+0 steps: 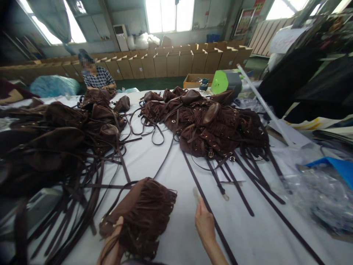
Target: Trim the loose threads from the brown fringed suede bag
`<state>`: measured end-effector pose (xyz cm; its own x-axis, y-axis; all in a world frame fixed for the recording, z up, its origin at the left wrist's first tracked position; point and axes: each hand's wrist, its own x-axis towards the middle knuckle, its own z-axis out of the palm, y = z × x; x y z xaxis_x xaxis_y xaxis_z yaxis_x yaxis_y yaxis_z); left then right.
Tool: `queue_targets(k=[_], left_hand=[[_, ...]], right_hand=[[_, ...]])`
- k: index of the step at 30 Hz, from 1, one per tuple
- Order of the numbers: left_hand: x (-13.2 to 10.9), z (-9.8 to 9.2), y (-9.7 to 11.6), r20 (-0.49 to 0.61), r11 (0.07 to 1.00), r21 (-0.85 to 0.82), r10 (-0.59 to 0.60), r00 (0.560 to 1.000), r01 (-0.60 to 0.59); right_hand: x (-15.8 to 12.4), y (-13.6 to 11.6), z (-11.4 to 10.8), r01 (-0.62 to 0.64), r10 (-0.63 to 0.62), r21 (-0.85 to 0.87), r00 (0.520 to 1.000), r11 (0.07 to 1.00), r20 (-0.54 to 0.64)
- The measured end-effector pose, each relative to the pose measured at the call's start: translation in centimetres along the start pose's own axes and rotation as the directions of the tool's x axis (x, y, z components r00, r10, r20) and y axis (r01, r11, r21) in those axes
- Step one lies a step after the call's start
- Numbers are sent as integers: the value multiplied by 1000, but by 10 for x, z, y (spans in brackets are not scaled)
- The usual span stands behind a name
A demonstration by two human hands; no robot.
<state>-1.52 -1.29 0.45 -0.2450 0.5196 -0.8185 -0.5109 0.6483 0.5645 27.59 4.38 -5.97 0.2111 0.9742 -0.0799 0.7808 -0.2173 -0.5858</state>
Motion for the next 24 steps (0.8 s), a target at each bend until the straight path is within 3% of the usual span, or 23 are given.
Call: queue_targets(k=[2, 3, 5, 7, 8, 9, 10, 12, 13, 15, 17, 20, 21, 22, 23, 24], left_hand=[[-8, 18, 5, 93, 997, -61, -34, 995, 39], [-11, 26, 8, 154, 994, -89, -49, 987, 63], [-14, 37, 12, 240, 982, -135, -95, 966, 130], [-13, 39, 14, 226, 970, -167, -135, 965, 175], [-13, 38, 15, 191, 967, -182, -142, 971, 177], [-12, 37, 15, 140, 969, -192, -128, 982, 154], [-12, 35, 14, 78, 974, -192, -110, 991, 123], [-14, 33, 12, 19, 980, -156, -119, 993, 120], [-16, 33, 10, 30, 981, -135, -138, 990, 141], [-20, 34, 8, 97, 974, -111, -186, 978, 196], [-22, 35, 8, 167, 970, -125, -188, 968, 210], [-21, 33, 11, 195, 965, -149, -184, 963, 214], [-20, 32, 12, 199, 966, -146, -181, 963, 212], [-19, 32, 14, 210, 968, -142, -177, 962, 209], [-17, 31, 15, 226, 969, -135, -175, 958, 208], [-16, 31, 15, 239, 969, -127, -178, 954, 213]], right_hand=[[-10, -17, -7, 198, -199, 21, 980, 980, 32], [-18, -31, -5, 351, -353, 29, 933, 936, 67], [-35, -61, 6, 661, -658, 35, 738, 749, 148], [-47, -84, 22, 844, -829, 12, 524, 536, 194], [-48, -90, 29, 875, -856, -21, 479, 484, 196], [-47, -92, 35, 866, -847, -70, 499, 495, 186], [-43, -90, 39, 823, -805, -120, 568, 555, 171], [-31, -80, 44, 652, -636, -188, 758, 735, 143], [-24, -73, 45, 552, -535, -178, 833, 814, 137], [-13, -62, 45, 385, -377, -15, 911, 923, 167], [-8, -55, 41, 157, -219, 257, 947, 953, 235], [-12, -56, 28, -194, -23, 543, 930, 817, 366], [-16, -59, 22, -212, -24, 574, 926, 791, 376], [-20, -64, 17, -152, -86, 584, 929, 798, 360], [-25, -70, 13, -13, -213, 568, 920, 823, 328], [-29, -76, 11, 183, -376, 520, 879, 834, 294]])
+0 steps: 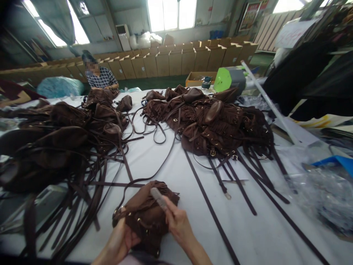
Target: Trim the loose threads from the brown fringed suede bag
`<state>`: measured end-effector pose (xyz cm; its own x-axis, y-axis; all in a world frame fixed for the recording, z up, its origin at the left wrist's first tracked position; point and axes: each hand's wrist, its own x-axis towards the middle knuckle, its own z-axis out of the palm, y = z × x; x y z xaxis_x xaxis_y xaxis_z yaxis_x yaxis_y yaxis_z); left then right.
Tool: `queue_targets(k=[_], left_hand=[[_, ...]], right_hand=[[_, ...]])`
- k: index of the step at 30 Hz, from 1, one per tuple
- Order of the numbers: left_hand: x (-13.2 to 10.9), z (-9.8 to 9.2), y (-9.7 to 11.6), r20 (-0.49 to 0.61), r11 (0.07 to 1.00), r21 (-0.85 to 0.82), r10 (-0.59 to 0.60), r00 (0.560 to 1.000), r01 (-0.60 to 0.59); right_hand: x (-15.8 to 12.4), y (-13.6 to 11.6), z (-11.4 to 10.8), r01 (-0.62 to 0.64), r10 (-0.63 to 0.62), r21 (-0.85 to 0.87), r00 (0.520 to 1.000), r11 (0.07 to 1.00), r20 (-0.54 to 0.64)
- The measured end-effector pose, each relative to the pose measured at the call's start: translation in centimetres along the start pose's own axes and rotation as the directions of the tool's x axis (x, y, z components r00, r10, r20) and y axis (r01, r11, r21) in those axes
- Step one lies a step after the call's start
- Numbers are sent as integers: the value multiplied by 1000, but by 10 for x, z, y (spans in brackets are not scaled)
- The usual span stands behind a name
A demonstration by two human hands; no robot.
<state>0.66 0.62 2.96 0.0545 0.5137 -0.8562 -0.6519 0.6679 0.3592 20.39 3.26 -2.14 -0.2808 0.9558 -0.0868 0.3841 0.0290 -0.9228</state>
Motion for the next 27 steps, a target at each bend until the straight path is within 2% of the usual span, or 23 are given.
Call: queue_targets(k=[1, 2, 3, 4, 6, 8, 9, 10, 11, 12, 14, 16, 17, 19, 20, 21, 22, 23, 24, 25, 26, 27], left_hand=[[1, 0, 1, 5, 1000, 7, -6, 1000, 6], [2, 0, 1, -3, 1000, 14, -13, 1000, 13], [2, -1, 1, -23, 1000, 20, -10, 1000, 10], [3, -1, 0, -51, 1000, 25, 4, 999, -2], [3, -3, -4, -97, 998, 27, 51, 994, -49], [5, -5, -8, -121, 996, 8, 88, 989, -88], [5, -6, -11, -124, 995, -9, 99, 987, -101], [6, -7, -13, -121, 994, -31, 104, 987, -108], [7, -7, -15, -117, 992, -53, 107, 987, -114], [8, -7, -16, -120, 990, -75, 114, 986, -123], [9, -7, -16, -137, 983, -103, 134, 981, -149], [9, -6, -14, -162, 979, -111, 153, 975, -172], [9, -7, -13, -170, 977, -110, 164, 972, -184], [10, -8, -11, -167, 976, -103, 171, 971, -190], [10, -8, -10, -165, 977, -97, 172, 971, -189], [11, -9, -10, -157, 979, -91, 168, 973, -183], [12, -10, -10, -148, 981, -85, 162, 976, -176], [12, -10, -10, -134, 982, -82, 157, 978, -169], [13, -11, -11, -121, 982, -81, 157, 980, -168], [13, -12, -11, -105, 983, -80, 159, 982, -168], [14, -14, -11, -83, 984, -76, 157, 984, -163], [14, -15, -11, -61, 985, -68, 152, 987, -156]], right_hand=[[-1, -6, 4, 173, -162, -147, 983, 974, 83], [0, -10, 8, 326, -284, -286, 942, 901, 179], [1, -11, 13, 418, -338, -414, 906, 809, 255], [4, -10, 16, 425, -321, -538, 905, 728, 280], [12, 1, 17, 232, -168, -731, 972, 642, 161], [19, 17, 12, -8, -29, -746, 999, 666, -36], [21, 25, 9, -83, 14, -670, 994, 738, -108], [21, 32, 7, -138, 67, -518, 986, 844, -153], [21, 38, 5, -188, 139, -308, 975, 933, -171], [20, 43, 4, -243, 227, -85, 960, 966, -165], [15, 48, 3, -352, 382, 237, 919, 906, -96], [7, 49, 2, -405, 451, 338, 890, 849, -69], [3, 47, 0, -395, 448, 340, 890, 853, -87], [-5, 38, -1, -309, 357, 275, 922, 911, -149], [-8, 32, -1, -206, 234, 170, 958, 964, -165], [-10, 23, 1, -53, 55, 19, 988, 998, -142], [-11, 14, 4, 134, -145, -150, 987, 980, -65], [-11, 5, 9, 316, -316, -293, 948, 902, 49], [-9, -3, 15, 457, -427, -393, 889, 798, 166], [-7, -11, 21, 545, -481, -458, 838, 703, 258], [-4, -16, 27, 582, -493, -508, 811, 635, 315], [0, -18, 32, 577, -475, -559, 814, 595, 335]])
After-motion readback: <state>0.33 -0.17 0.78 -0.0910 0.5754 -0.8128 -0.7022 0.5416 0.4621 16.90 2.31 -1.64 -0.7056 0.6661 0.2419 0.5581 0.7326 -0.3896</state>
